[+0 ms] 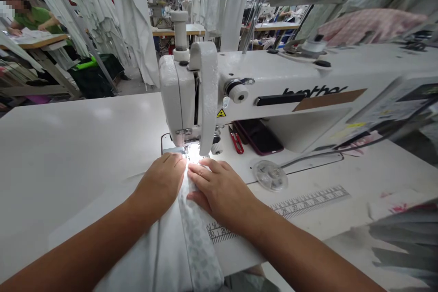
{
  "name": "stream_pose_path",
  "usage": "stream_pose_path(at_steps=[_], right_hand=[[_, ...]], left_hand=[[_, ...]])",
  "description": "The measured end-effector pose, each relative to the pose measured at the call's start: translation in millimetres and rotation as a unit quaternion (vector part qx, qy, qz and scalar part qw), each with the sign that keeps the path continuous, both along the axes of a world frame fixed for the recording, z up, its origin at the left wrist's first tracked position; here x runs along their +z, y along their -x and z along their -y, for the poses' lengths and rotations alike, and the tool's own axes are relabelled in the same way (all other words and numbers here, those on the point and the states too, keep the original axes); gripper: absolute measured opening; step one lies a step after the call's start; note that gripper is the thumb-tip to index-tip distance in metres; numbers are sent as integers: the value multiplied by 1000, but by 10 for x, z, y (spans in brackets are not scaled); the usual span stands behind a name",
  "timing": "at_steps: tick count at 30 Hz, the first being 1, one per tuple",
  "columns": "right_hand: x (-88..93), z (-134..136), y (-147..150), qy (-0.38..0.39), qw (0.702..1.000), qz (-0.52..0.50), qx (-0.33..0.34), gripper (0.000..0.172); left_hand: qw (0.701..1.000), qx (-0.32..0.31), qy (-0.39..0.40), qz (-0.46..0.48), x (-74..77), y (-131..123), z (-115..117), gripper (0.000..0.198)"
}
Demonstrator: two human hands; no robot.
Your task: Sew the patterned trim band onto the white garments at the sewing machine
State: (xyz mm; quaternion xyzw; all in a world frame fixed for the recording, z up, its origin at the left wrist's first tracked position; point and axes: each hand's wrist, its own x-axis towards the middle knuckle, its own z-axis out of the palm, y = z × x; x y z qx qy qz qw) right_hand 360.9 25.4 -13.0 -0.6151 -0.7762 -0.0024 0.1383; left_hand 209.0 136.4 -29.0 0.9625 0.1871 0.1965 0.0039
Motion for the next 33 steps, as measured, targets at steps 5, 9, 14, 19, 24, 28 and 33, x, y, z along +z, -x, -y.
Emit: stream_pose_path(at_steps=[5,9,14,19,24,28,33], right_hand=[[-6,6,13,-3,1000,24,4,40],[-11,30,33,-11,999,43,4,38],[-17,56,50,-25,999,39,7,35],[-13,51,50,-21,999,37,4,36],[-1,12,52,-9,1000,28,-2,31],[-2,-18,61,-15,999,30,-11,27],[-7,-22,74,-6,999,32,-24,28]], left_hand=[[1000,-10,-12,-10,2,24,5,21],[1000,-11,-11,6,4,30,6,21],[1000,-2,-5,-11,25,13,27,23],[999,11,0,-37,25,7,42,22],[999,16,-11,-27,10,-23,-9,22],[1000,22,-4,-9,16,-61,-96,23],[999,11,14,-32,32,-85,-221,24]])
